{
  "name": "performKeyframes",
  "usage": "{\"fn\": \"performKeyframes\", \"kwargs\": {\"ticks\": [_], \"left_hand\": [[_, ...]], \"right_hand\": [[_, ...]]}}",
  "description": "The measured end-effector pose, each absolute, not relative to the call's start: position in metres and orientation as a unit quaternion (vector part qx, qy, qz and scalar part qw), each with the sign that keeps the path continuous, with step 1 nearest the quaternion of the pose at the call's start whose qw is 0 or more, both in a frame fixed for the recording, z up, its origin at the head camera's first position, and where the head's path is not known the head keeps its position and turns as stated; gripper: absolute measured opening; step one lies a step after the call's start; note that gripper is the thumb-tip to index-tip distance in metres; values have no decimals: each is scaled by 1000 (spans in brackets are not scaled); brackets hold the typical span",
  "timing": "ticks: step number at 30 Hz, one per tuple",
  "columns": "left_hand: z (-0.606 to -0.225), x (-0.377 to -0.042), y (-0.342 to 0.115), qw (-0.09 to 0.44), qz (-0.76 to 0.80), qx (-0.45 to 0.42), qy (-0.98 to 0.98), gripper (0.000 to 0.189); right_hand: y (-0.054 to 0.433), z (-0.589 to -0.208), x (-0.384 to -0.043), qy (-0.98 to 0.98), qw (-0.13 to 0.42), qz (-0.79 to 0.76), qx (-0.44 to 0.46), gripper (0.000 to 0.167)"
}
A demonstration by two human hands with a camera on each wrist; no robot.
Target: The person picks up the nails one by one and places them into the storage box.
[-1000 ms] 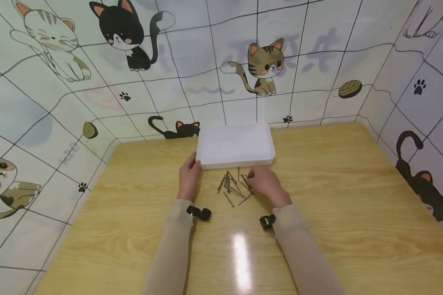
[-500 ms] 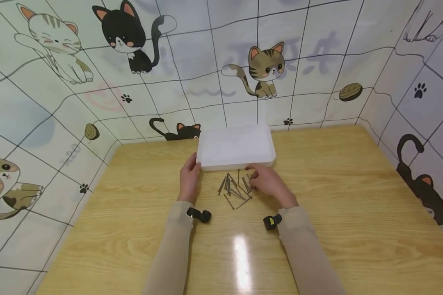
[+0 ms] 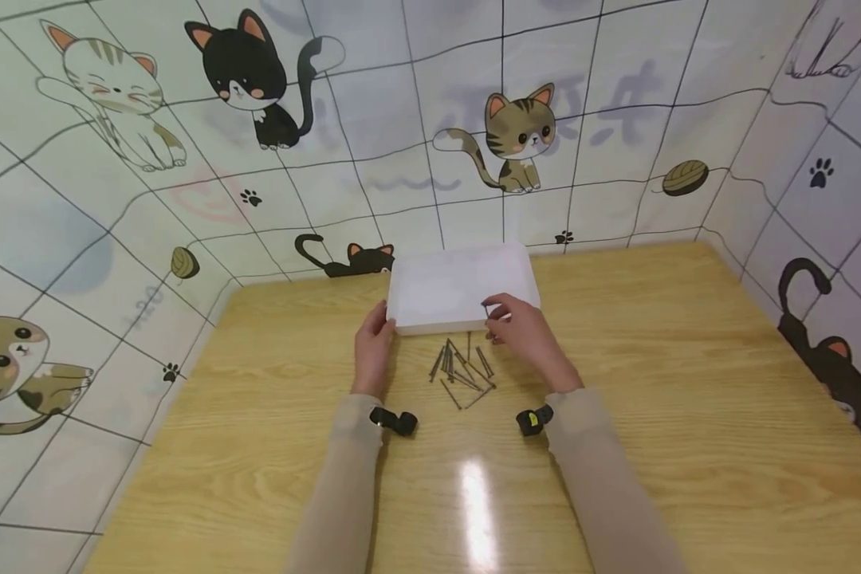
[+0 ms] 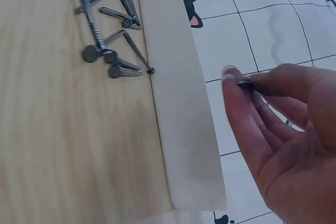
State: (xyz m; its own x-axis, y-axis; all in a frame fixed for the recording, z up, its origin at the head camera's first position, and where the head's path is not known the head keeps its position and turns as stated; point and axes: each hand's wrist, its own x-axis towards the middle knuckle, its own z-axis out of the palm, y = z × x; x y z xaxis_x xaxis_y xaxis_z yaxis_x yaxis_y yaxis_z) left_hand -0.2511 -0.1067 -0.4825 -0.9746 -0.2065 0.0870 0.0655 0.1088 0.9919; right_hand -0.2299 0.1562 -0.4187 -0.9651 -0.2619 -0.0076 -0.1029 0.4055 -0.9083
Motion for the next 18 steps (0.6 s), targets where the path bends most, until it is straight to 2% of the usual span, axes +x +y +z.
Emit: {"fn": "performKeyframes", "kwargs": {"ticks": [8,18], "left_hand": [[-481,-252,-106,109,-670,38,-733,41],[-458,-236,-103,87,-678,43,-728,43]], "right_hand": [[156,-411,-258,829,9,-550,-97,38],[161,-413,-291,871,10,-487,-66,36]]}}
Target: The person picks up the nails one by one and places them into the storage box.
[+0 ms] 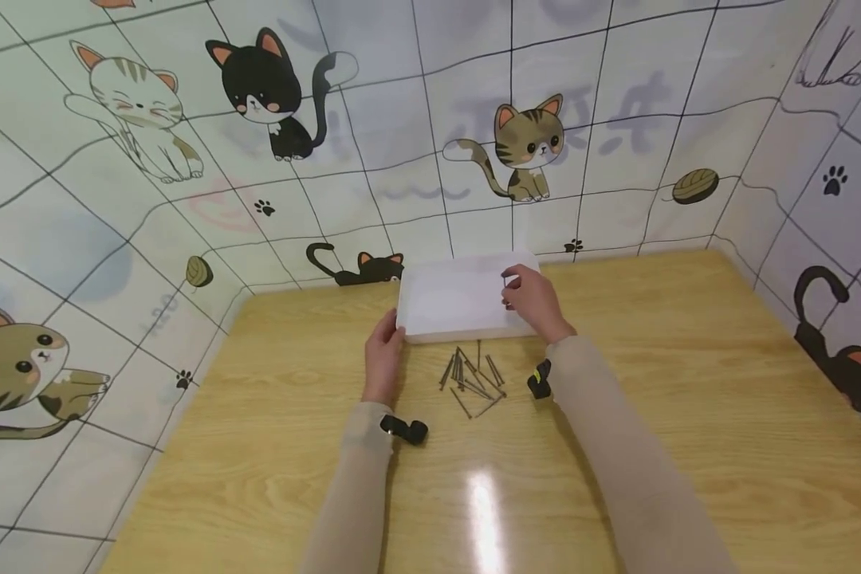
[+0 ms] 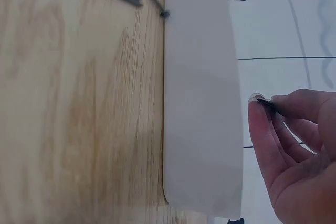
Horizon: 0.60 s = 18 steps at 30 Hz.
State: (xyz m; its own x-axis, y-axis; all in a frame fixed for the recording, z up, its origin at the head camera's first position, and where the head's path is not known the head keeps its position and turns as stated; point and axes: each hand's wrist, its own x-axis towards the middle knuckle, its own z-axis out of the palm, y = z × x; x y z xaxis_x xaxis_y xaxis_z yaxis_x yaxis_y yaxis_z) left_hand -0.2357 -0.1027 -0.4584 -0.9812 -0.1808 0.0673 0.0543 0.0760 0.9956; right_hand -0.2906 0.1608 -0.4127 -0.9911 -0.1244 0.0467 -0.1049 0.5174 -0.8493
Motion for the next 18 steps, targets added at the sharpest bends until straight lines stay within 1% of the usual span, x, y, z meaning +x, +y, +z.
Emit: {"fn": "performKeyframes", "kwargs": {"ticks": [3,11,18], "left_hand": [[-458,-236,-103,91,-685,45,-721,42],[-478,-246,-106,107,-670,49,-733,41],[-481,-248,-105,114,-666,51,-735,40]], "right_hand": [[160,-414,-303,893,23,-446,-61,35],[154,-419,-327,944,51,-321,-63,34],[147,-427,-333,958,45,-276,-63,32]]}}
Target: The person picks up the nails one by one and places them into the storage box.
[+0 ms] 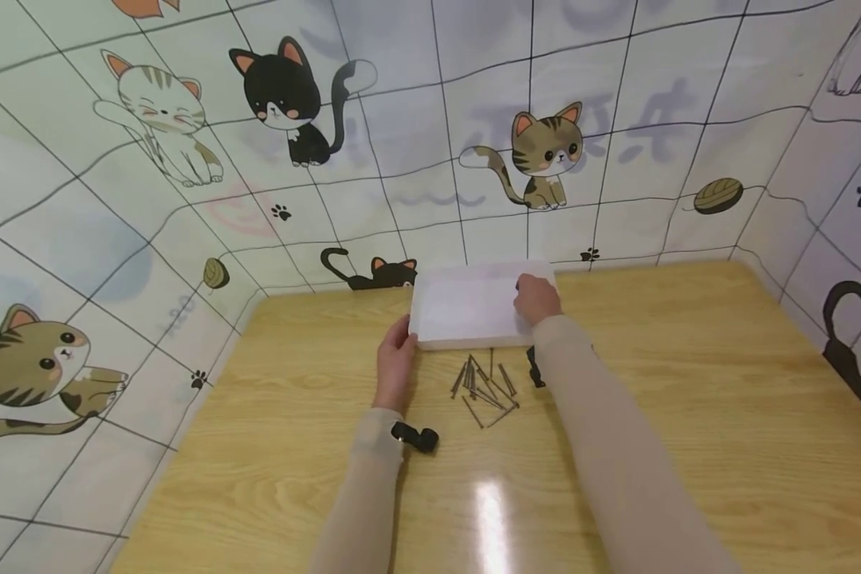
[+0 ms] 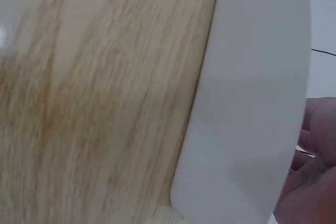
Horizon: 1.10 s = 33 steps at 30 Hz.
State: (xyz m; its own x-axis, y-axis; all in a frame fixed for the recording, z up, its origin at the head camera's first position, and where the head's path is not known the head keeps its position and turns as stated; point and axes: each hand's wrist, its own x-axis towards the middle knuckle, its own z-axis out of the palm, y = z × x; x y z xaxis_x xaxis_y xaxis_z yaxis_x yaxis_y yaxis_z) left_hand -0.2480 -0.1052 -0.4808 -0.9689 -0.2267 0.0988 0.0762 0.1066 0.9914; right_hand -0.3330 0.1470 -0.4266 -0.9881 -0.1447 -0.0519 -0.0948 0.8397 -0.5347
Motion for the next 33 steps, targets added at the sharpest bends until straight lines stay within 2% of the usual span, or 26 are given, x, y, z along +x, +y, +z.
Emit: {"fn": "performKeyframes", "kwargs": {"ticks": [22,33], "left_hand": [[-482,-247,-105,125,-664,34,-736,39],[-480,-246,-107,121,-670,26,-732,42]], "right_hand": [[150,-435,-333,967,21,-240,-87,25],[152,-437,-339,965,47,-245,-79,30]]}}
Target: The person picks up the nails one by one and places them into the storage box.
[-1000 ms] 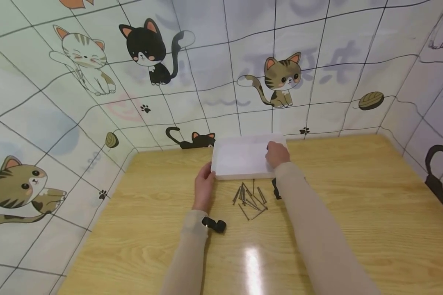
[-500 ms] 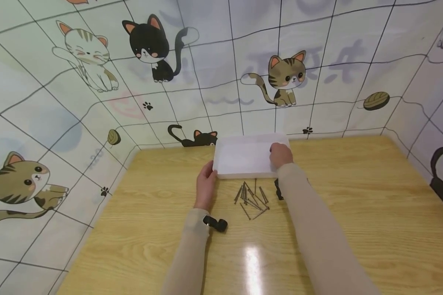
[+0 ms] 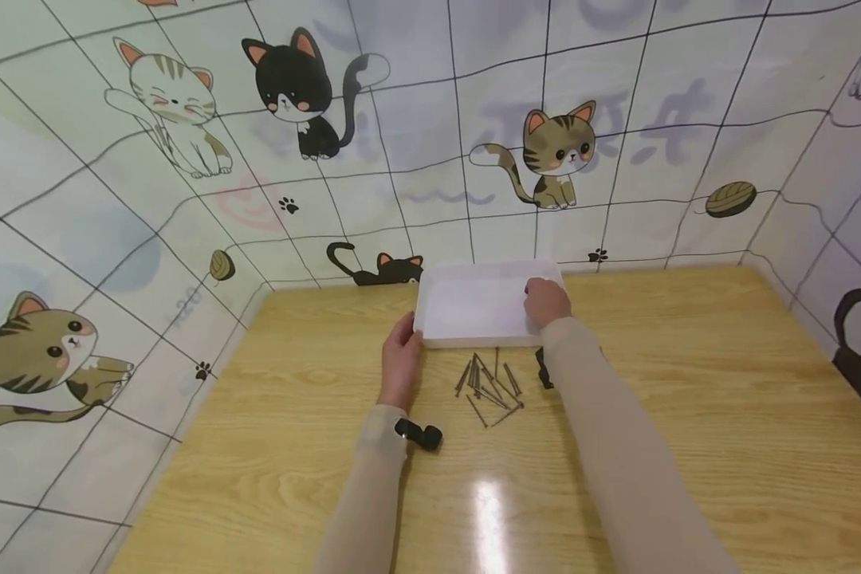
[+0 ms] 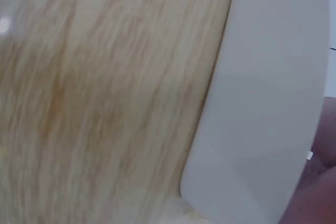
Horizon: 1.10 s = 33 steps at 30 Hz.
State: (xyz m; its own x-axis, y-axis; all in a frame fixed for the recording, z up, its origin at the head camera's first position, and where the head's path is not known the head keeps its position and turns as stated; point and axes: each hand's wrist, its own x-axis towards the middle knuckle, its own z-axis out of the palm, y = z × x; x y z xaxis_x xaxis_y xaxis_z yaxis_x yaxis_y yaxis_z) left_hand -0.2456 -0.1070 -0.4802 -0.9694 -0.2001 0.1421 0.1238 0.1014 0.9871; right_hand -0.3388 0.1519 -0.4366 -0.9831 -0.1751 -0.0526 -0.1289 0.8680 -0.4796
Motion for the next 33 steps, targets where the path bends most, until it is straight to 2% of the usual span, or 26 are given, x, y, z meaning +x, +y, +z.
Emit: {"fn": "performKeyframes", "kwargs": {"ticks": [7,17,25,33], "left_hand": [[-482,-244,-105,122,-660,39,-740,42],[-479,-246,-105,128,-664,32,-736,42],[-483,-240,-106,112,-664,65,-737,41],[-479,-242,-105,125,-655,56,-743,40]], "right_hand": [[155,-420,-327,966,52,-239,-80,34],[158,-393,-304,954,-8,-286,-94,32],[160,-400,-266,925,-31,-366,-98,33],[164,-406,-231,887,-36,-456,-64,36]]}}
